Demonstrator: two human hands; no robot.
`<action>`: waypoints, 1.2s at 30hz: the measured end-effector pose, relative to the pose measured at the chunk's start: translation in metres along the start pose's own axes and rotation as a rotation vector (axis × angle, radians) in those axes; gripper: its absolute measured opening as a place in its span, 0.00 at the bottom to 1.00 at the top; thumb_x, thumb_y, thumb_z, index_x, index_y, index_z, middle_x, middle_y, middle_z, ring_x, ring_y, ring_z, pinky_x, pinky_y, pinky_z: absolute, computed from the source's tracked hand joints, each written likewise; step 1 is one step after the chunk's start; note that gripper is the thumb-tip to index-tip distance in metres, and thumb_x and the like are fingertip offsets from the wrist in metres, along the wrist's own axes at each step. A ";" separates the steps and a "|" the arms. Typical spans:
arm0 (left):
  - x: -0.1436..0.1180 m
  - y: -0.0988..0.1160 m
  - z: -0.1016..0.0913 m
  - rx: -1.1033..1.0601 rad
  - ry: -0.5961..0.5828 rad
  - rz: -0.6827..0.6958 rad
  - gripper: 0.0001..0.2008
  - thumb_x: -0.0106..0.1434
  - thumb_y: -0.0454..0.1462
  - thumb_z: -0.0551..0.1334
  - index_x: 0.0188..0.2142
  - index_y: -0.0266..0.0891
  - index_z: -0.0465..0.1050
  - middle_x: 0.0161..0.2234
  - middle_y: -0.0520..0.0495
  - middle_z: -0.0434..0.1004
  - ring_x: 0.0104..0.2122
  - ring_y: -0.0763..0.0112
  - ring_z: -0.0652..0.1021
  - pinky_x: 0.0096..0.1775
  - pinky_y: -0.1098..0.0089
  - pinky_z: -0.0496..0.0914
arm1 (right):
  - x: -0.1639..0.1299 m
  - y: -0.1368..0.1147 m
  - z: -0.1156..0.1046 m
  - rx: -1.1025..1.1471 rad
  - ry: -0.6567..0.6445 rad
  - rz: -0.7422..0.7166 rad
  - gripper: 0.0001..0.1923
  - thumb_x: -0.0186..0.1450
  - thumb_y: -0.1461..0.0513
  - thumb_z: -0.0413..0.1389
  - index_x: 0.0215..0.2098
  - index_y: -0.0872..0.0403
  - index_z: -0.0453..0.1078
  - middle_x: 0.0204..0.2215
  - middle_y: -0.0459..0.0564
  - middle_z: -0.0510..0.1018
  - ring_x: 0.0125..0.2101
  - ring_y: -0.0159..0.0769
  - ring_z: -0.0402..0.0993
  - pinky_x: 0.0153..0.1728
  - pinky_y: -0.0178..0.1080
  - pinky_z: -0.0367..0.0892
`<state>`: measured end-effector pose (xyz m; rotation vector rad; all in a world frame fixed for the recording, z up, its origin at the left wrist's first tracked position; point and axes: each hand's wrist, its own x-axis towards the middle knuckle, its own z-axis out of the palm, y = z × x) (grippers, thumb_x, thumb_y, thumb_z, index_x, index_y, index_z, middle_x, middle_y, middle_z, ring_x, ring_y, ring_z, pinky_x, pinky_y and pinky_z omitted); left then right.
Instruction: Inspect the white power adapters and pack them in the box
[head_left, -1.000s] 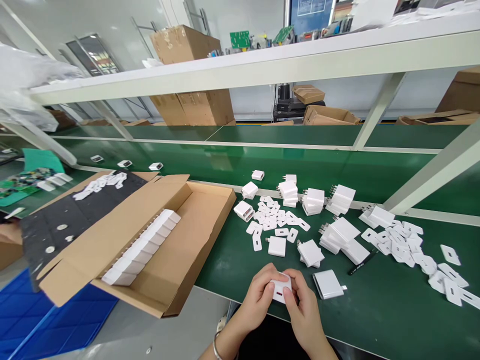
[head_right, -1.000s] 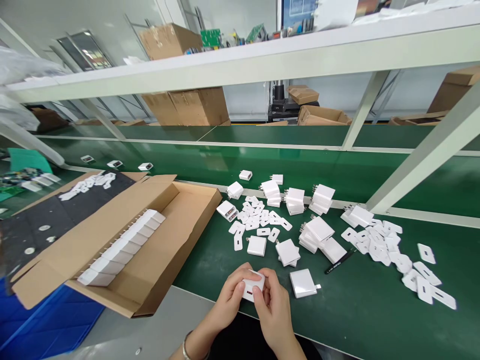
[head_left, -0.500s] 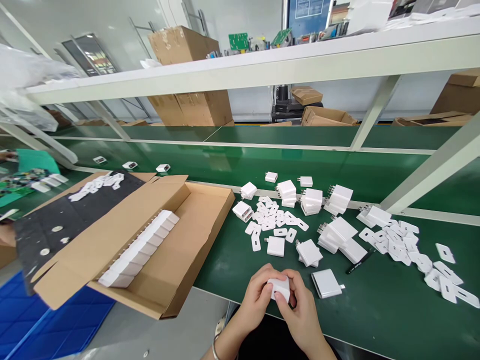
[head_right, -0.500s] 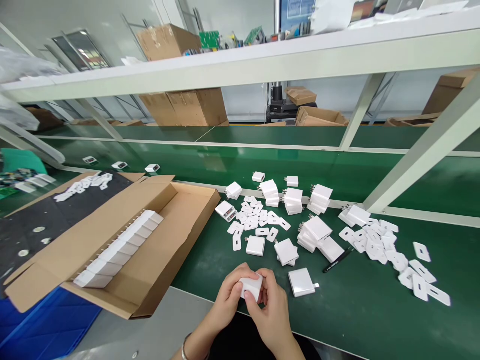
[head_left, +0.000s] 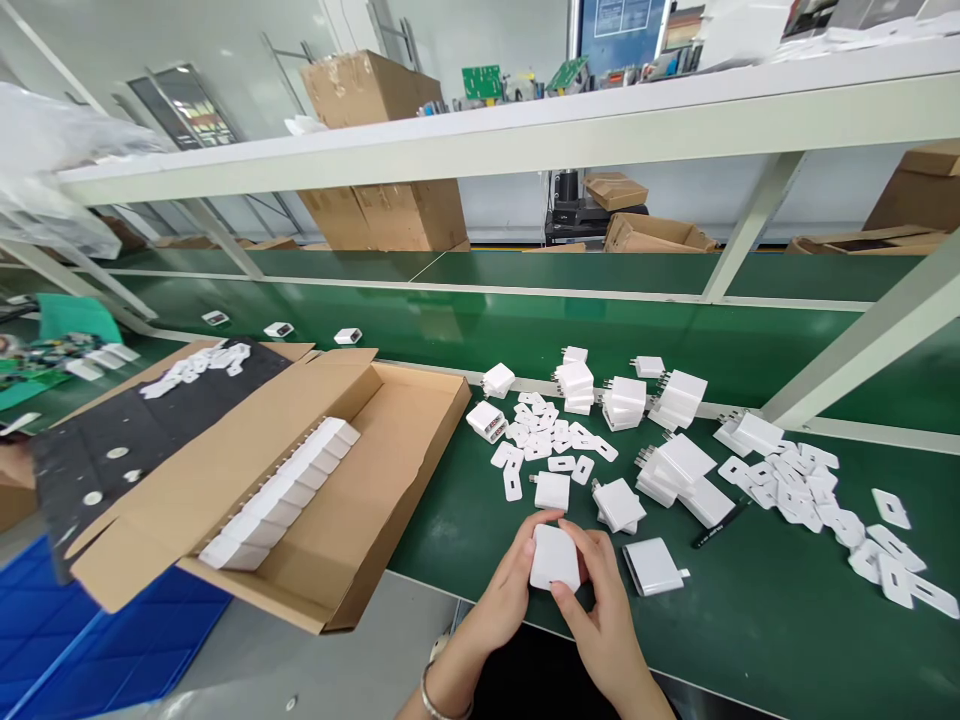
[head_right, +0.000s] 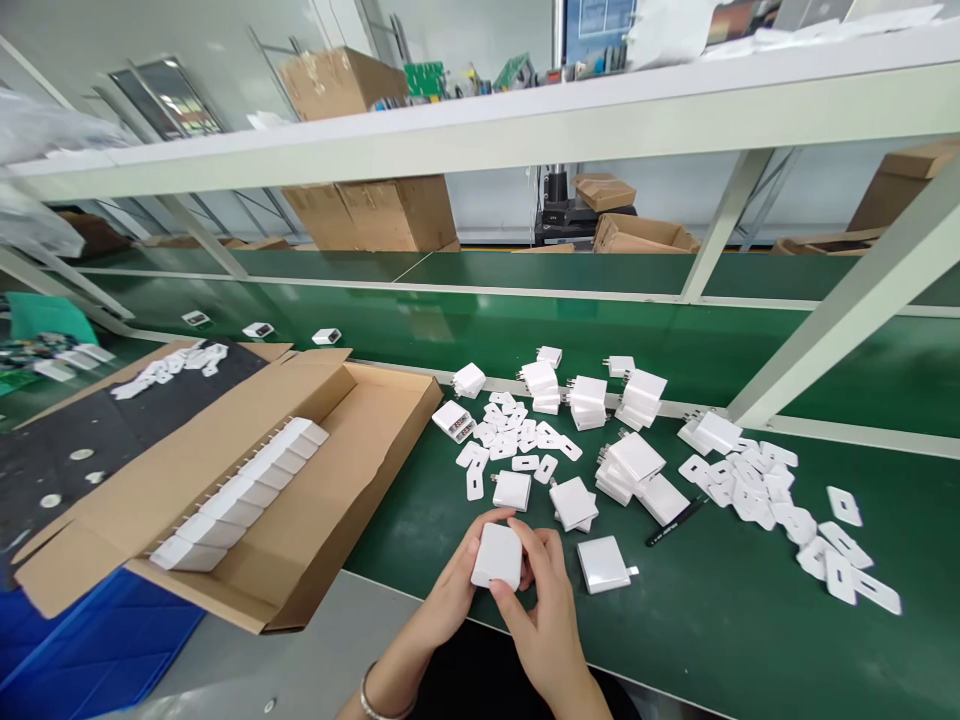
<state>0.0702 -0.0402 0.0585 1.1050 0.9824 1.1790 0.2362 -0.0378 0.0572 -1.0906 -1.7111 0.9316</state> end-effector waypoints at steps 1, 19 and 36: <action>0.000 -0.002 0.000 -0.053 -0.005 0.008 0.29 0.78 0.58 0.51 0.66 0.45 0.69 0.58 0.38 0.75 0.46 0.60 0.78 0.47 0.63 0.74 | 0.001 -0.001 -0.001 -0.005 -0.012 0.004 0.25 0.77 0.52 0.55 0.70 0.43 0.67 0.44 0.51 0.73 0.33 0.36 0.74 0.29 0.35 0.75; 0.036 0.148 -0.216 1.349 0.696 0.145 0.19 0.70 0.48 0.59 0.53 0.39 0.74 0.52 0.38 0.71 0.56 0.51 0.74 0.58 0.56 0.72 | 0.008 0.007 0.004 -0.029 -0.066 -0.046 0.13 0.79 0.55 0.51 0.50 0.49 0.75 0.37 0.50 0.74 0.26 0.34 0.72 0.28 0.36 0.72; 0.078 0.127 -0.299 1.704 0.767 -0.251 0.20 0.68 0.41 0.59 0.52 0.31 0.80 0.59 0.21 0.70 0.59 0.30 0.69 0.56 0.41 0.62 | 0.006 0.011 0.010 -0.059 -0.019 -0.162 0.11 0.78 0.58 0.52 0.44 0.49 0.76 0.32 0.47 0.75 0.25 0.34 0.70 0.28 0.36 0.68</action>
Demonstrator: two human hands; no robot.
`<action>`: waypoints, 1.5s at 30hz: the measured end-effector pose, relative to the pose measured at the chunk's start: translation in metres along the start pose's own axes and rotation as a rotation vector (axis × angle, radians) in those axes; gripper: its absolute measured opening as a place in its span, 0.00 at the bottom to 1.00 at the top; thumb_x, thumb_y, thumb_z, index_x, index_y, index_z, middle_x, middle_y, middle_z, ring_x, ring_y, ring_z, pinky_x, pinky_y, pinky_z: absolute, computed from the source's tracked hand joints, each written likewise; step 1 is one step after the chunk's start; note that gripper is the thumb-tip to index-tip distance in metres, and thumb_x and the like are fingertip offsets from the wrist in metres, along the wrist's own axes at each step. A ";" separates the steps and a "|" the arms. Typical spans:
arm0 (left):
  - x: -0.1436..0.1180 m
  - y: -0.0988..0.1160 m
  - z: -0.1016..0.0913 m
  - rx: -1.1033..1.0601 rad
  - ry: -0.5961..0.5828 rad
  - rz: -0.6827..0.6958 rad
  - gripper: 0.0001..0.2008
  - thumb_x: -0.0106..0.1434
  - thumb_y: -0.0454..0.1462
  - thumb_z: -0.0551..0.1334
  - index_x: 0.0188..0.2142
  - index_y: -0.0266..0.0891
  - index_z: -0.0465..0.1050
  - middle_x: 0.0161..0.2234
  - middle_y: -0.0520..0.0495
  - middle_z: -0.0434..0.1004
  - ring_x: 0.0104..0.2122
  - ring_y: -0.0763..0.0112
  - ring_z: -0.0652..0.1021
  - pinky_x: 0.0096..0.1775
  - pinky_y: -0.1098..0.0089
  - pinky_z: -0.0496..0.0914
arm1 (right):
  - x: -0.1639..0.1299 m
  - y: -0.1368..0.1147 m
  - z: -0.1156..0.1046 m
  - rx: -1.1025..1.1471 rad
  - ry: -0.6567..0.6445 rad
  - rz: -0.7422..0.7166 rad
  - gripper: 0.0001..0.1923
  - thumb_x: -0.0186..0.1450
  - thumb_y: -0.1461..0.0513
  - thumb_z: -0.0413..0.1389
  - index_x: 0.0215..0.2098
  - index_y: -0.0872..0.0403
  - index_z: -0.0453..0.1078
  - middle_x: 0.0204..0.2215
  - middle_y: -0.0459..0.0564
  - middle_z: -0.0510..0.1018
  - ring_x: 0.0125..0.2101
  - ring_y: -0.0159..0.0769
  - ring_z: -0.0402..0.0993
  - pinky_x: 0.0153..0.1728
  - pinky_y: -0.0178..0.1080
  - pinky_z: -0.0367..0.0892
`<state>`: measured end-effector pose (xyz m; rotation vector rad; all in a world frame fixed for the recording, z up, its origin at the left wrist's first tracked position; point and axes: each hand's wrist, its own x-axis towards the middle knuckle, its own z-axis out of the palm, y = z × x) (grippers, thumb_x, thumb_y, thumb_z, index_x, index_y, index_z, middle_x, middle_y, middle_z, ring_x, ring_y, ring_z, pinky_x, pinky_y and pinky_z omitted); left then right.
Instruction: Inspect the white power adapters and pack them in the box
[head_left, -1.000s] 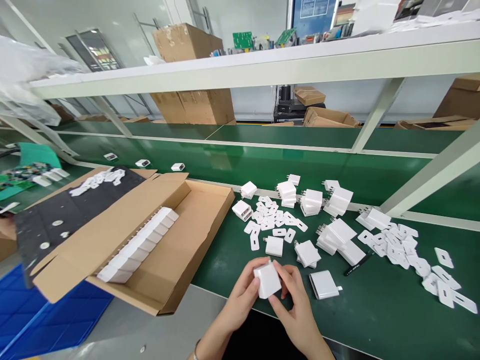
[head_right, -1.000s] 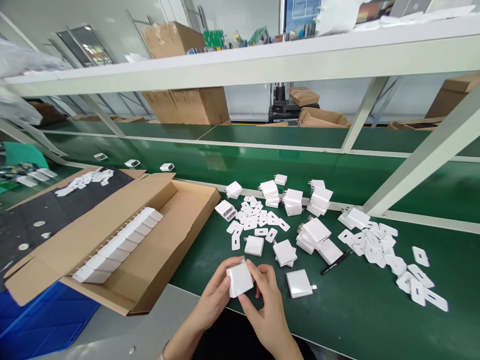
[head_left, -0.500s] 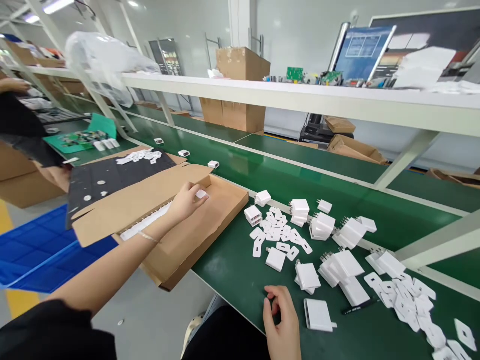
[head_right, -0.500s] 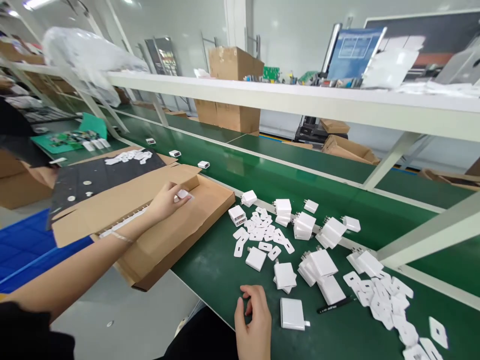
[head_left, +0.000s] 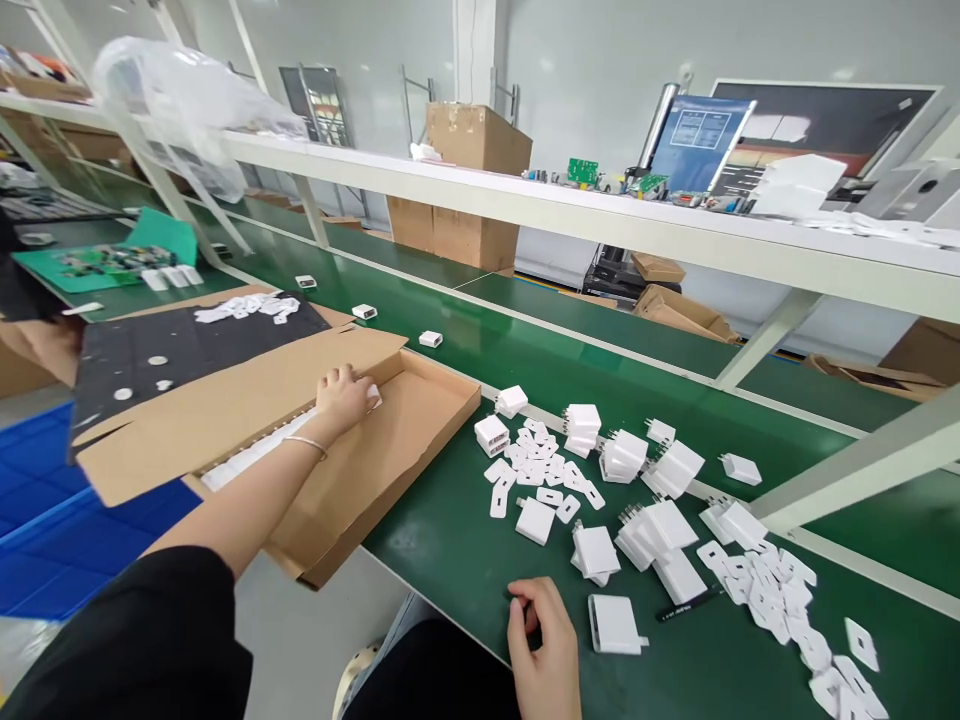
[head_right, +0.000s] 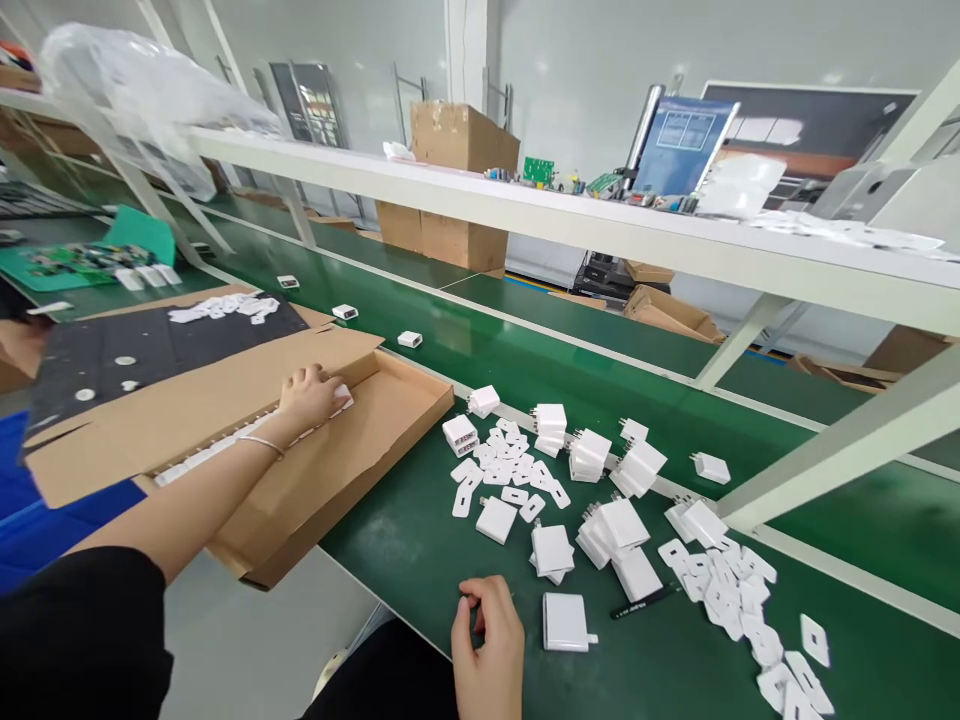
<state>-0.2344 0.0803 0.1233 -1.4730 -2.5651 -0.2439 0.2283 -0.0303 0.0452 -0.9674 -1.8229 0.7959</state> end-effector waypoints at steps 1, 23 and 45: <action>-0.002 0.007 -0.001 -0.005 0.009 -0.011 0.22 0.68 0.41 0.59 0.55 0.30 0.78 0.60 0.19 0.69 0.59 0.28 0.69 0.56 0.40 0.63 | -0.003 -0.002 -0.001 0.018 0.026 0.000 0.12 0.78 0.58 0.51 0.43 0.50 0.77 0.31 0.48 0.75 0.25 0.35 0.71 0.27 0.36 0.68; -0.157 0.229 0.003 -0.186 -0.359 1.058 0.24 0.68 0.40 0.65 0.62 0.39 0.74 0.59 0.31 0.78 0.48 0.44 0.85 0.48 0.56 0.78 | -0.023 0.096 -0.222 -1.186 0.395 0.340 0.26 0.75 0.54 0.47 0.63 0.54 0.74 0.44 0.61 0.69 0.42 0.53 0.72 0.43 0.54 0.74; -0.223 0.181 -0.089 -1.399 -0.379 0.783 0.29 0.62 0.24 0.57 0.60 0.48 0.65 0.58 0.40 0.70 0.48 0.61 0.77 0.44 0.65 0.75 | -0.012 0.083 -0.225 -0.943 0.463 0.415 0.25 0.65 0.44 0.49 0.38 0.54 0.75 0.37 0.61 0.77 0.38 0.56 0.76 0.32 0.49 0.69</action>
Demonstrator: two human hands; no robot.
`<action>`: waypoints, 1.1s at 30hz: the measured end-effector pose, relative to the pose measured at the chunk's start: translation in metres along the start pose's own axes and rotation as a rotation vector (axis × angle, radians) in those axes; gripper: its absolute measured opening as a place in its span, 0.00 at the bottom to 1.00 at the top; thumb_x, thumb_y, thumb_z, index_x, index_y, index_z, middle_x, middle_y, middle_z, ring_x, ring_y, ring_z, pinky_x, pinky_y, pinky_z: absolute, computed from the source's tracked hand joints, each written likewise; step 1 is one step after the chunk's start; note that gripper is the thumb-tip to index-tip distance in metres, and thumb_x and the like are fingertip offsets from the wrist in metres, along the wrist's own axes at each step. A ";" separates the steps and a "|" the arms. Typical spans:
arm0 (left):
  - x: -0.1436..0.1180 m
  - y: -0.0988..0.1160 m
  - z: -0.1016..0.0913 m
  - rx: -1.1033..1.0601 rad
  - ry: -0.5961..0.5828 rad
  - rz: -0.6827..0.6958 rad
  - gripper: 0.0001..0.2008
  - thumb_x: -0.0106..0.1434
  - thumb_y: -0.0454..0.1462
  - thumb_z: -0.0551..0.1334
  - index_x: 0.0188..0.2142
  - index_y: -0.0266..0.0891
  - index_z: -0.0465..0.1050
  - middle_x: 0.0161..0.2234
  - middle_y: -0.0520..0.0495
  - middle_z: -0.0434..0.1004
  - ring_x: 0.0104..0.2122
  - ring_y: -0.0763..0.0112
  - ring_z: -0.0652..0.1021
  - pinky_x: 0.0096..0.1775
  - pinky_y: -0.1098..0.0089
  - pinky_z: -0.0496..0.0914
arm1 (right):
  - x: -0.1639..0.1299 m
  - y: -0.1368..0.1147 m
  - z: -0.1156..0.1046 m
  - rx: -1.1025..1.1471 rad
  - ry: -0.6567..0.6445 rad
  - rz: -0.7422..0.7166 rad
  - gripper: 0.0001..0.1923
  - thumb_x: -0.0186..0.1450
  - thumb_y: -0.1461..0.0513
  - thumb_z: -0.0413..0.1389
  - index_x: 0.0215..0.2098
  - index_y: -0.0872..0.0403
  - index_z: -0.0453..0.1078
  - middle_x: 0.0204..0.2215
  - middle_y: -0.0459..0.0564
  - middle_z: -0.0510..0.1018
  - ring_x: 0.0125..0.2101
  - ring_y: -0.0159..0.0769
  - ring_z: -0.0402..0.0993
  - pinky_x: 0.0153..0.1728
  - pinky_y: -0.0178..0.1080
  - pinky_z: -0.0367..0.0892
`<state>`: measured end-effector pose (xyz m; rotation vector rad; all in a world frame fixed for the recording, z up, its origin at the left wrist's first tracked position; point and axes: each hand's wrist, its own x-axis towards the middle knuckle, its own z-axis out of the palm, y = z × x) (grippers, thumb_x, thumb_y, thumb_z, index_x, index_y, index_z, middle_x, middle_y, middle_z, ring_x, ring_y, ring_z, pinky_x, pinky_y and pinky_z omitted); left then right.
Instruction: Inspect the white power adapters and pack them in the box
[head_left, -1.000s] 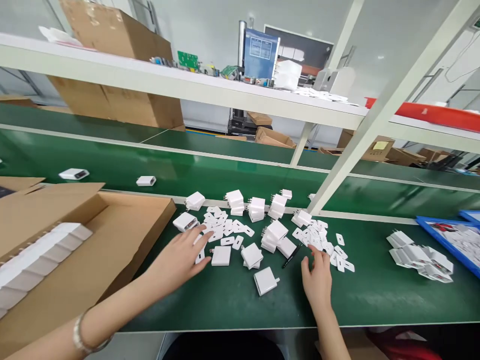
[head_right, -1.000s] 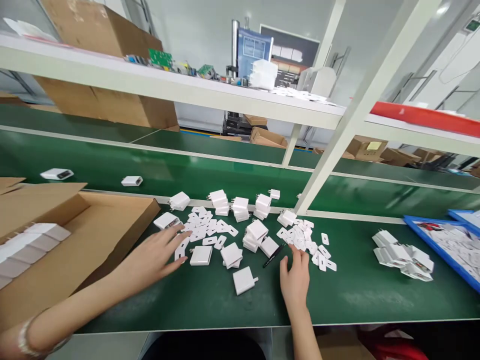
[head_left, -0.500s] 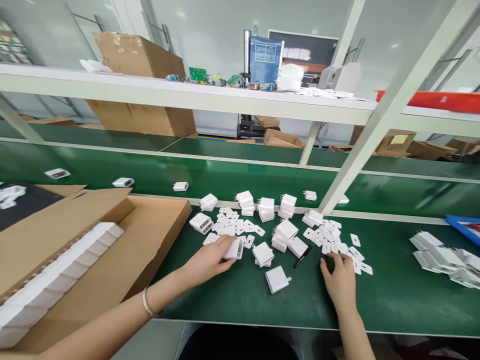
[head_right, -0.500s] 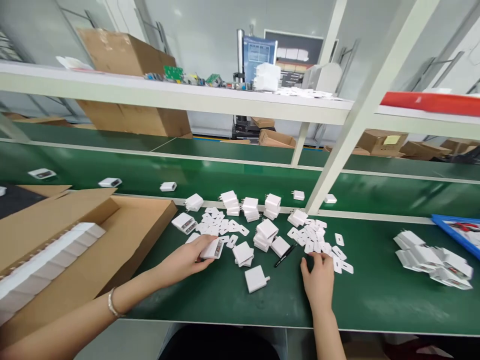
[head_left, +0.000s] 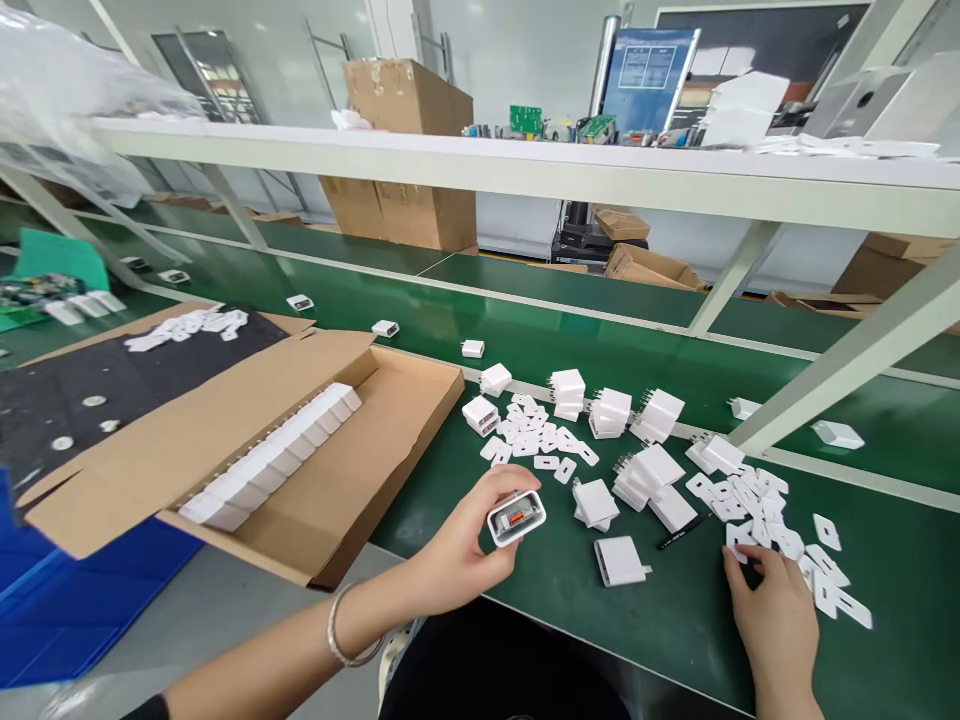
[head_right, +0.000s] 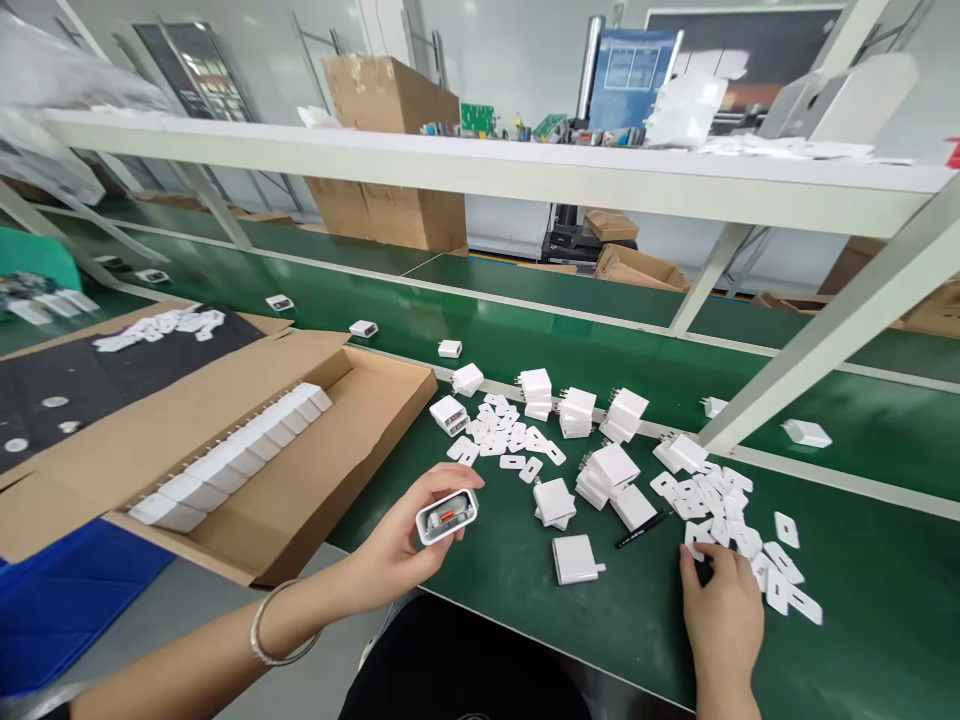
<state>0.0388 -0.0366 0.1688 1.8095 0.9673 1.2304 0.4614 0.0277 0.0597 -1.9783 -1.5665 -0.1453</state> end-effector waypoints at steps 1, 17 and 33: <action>-0.001 0.000 -0.001 0.028 0.006 0.041 0.31 0.62 0.23 0.57 0.61 0.49 0.65 0.58 0.40 0.69 0.53 0.59 0.75 0.47 0.63 0.75 | 0.001 -0.003 -0.002 0.010 -0.016 0.036 0.24 0.64 0.45 0.49 0.40 0.53 0.75 0.38 0.61 0.77 0.38 0.55 0.76 0.32 0.48 0.69; -0.006 0.002 0.004 0.045 -0.165 -0.314 0.23 0.65 0.26 0.57 0.56 0.48 0.65 0.50 0.47 0.72 0.45 0.64 0.75 0.48 0.62 0.72 | -0.049 -0.133 -0.063 0.638 0.034 -0.316 0.13 0.70 0.58 0.63 0.52 0.52 0.75 0.28 0.46 0.78 0.34 0.42 0.80 0.39 0.43 0.77; -0.010 -0.015 0.026 -0.174 -0.303 -0.344 0.15 0.79 0.47 0.49 0.55 0.45 0.67 0.50 0.45 0.70 0.46 0.60 0.71 0.50 0.60 0.66 | -0.076 -0.177 -0.051 0.588 -0.309 -0.842 0.26 0.76 0.68 0.55 0.70 0.48 0.61 0.42 0.49 0.85 0.25 0.32 0.77 0.30 0.36 0.75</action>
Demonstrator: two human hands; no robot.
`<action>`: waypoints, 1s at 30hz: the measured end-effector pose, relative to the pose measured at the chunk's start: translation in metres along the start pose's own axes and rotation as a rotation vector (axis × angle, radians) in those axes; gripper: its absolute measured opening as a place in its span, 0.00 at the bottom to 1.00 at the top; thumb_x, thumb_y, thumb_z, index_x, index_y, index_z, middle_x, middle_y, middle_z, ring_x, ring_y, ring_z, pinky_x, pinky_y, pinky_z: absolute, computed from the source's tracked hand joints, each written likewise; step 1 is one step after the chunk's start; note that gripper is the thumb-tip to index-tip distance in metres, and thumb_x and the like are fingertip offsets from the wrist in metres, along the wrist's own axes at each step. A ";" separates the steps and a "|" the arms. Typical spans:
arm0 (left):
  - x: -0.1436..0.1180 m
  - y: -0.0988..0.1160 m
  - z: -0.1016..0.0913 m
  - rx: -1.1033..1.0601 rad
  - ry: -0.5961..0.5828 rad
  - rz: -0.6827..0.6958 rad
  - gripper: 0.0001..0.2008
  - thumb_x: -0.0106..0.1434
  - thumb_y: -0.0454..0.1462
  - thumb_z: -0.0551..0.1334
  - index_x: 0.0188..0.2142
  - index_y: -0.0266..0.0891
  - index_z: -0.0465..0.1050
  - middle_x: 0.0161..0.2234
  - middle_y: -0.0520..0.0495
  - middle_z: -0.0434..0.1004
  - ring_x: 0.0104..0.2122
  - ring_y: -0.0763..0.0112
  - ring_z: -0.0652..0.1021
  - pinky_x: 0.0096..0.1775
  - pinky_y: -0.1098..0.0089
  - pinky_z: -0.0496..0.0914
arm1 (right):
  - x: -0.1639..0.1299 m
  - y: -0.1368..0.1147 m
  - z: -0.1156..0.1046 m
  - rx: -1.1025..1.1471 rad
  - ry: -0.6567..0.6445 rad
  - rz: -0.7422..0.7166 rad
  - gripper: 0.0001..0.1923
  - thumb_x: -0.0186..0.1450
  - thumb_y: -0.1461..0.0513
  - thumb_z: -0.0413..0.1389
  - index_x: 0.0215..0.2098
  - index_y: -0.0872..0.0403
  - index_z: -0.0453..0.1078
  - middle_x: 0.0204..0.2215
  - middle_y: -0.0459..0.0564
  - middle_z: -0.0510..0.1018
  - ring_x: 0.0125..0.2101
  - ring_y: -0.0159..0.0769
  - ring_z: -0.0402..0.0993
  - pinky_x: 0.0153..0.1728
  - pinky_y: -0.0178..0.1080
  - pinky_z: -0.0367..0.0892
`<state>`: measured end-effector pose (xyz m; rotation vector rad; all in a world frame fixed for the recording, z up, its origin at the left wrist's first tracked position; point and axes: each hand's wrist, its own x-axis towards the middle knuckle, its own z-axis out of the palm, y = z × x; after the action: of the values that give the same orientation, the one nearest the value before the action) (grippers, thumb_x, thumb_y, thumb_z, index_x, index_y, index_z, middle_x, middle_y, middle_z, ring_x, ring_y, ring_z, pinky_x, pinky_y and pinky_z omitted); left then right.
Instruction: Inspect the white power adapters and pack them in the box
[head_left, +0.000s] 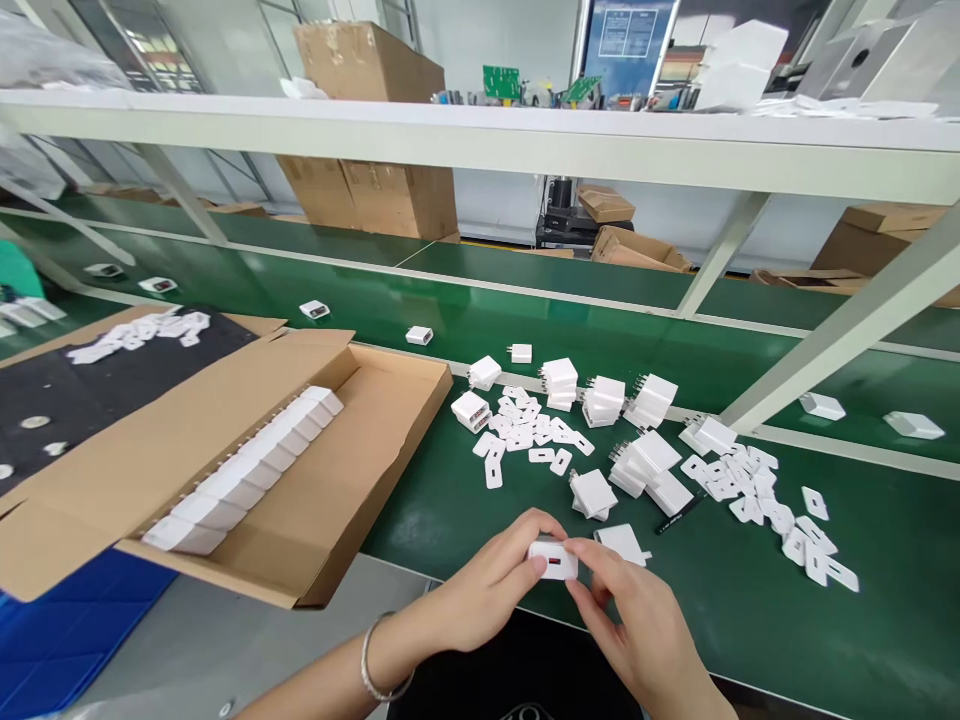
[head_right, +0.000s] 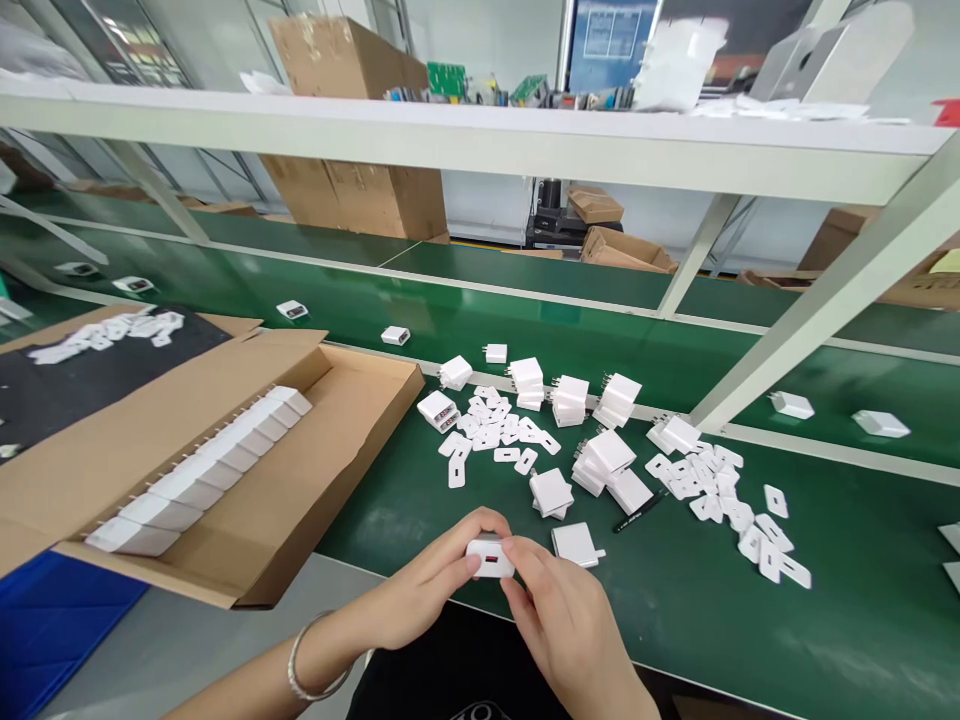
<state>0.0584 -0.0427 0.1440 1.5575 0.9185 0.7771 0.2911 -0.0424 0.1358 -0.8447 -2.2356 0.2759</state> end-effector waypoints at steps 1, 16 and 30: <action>0.000 -0.003 0.002 -0.017 0.009 0.002 0.16 0.80 0.48 0.48 0.55 0.46 0.67 0.49 0.45 0.71 0.45 0.60 0.71 0.50 0.60 0.66 | 0.000 0.000 0.000 0.024 0.005 0.020 0.25 0.76 0.67 0.55 0.69 0.47 0.61 0.41 0.48 0.85 0.25 0.32 0.77 0.30 0.36 0.75; -0.006 -0.030 0.031 0.105 0.197 0.205 0.24 0.80 0.54 0.41 0.59 0.46 0.63 0.57 0.37 0.62 0.51 0.56 0.72 0.52 0.54 0.72 | -0.002 -0.013 0.039 0.683 0.028 0.583 0.22 0.80 0.48 0.46 0.59 0.50 0.72 0.45 0.53 0.82 0.38 0.40 0.81 0.32 0.35 0.75; 0.023 -0.009 0.044 0.331 -0.030 0.102 0.33 0.76 0.62 0.43 0.57 0.45 0.74 0.44 0.41 0.74 0.43 0.57 0.77 0.46 0.60 0.73 | -0.049 0.011 0.033 0.556 0.231 0.450 0.17 0.79 0.52 0.50 0.62 0.45 0.69 0.47 0.50 0.85 0.39 0.41 0.85 0.37 0.34 0.80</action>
<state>0.1060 -0.0429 0.1276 1.9127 0.9874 0.6950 0.2996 -0.0644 0.0802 -0.9910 -1.6096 0.9129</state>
